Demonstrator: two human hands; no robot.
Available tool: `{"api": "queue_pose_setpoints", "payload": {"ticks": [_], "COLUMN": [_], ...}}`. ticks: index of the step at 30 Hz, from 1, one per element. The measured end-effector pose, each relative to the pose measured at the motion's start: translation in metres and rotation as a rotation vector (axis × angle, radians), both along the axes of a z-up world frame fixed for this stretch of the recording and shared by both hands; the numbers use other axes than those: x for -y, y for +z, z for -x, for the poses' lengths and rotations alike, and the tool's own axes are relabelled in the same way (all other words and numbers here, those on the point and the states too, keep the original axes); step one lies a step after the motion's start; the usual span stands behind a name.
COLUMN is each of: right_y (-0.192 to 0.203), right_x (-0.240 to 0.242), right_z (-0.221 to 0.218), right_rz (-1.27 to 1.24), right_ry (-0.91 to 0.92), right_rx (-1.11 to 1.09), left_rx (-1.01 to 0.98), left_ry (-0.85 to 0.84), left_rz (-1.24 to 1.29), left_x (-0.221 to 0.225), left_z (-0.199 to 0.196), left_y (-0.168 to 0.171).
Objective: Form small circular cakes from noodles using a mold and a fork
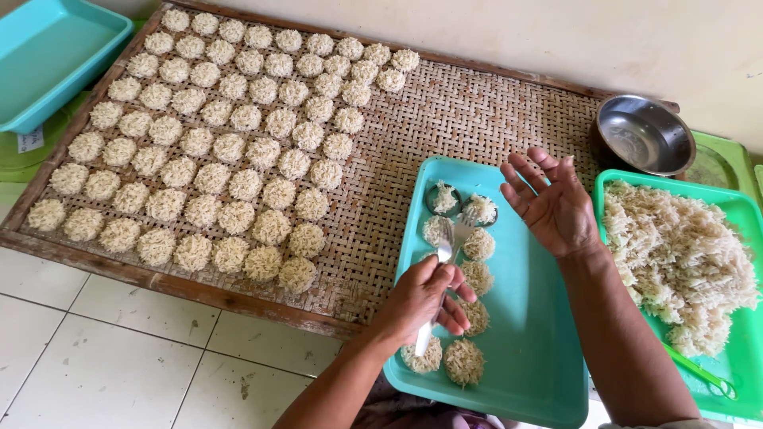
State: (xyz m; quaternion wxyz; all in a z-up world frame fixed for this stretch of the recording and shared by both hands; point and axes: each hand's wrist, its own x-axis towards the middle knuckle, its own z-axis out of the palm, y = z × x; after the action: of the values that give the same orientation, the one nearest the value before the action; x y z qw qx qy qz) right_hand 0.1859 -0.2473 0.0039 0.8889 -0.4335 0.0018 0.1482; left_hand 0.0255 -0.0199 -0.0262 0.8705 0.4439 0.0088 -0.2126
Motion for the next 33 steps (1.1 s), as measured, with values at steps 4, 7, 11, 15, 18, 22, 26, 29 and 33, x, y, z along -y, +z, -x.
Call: {"api": "queue_pose_setpoints", "payload": {"ticks": [4,7,11,15,18,22,26,29,33], "right_y": [0.012,0.015,0.013,0.011,0.004,-0.001,-0.002,0.009,0.017], "right_x": [-0.009,-0.015,-0.02,-0.02,-0.016,-0.01,0.003,0.004,0.0], "right_z": [0.011,0.019,0.024,0.029,0.027,0.026,0.007,0.002,-0.006], "right_rz": [-0.004,0.079,0.189,0.348,0.399,0.454,0.053,-0.336,-0.609], "right_ry": [-0.037,-0.06,-0.066,-0.062,-0.041,0.008,-0.11,-0.223,-0.306], "right_rx": [0.021,0.071,0.133,0.252,0.297,0.295,0.138,0.062,0.051], "left_rx": [-0.042,-0.059,-0.069,-0.061,-0.045,-0.028,-0.031,-0.046,-0.075], "left_ry": [0.039,0.067,0.09,0.127,0.142,0.148,0.154,0.114,0.074], "left_rz": [-0.039,-0.037,-0.004,0.014,0.011,-0.006,0.001,0.039,0.141], "left_x": [0.024,0.035,0.044,0.046,0.041,0.033,0.034,0.051,0.071], "left_z": [-0.011,-0.019,-0.025,-0.027,-0.027,-0.03,-0.029,-0.02,-0.008], "left_y": [0.002,0.001,-0.003,-0.003,0.002,0.007,-0.001,-0.007,-0.001]}}
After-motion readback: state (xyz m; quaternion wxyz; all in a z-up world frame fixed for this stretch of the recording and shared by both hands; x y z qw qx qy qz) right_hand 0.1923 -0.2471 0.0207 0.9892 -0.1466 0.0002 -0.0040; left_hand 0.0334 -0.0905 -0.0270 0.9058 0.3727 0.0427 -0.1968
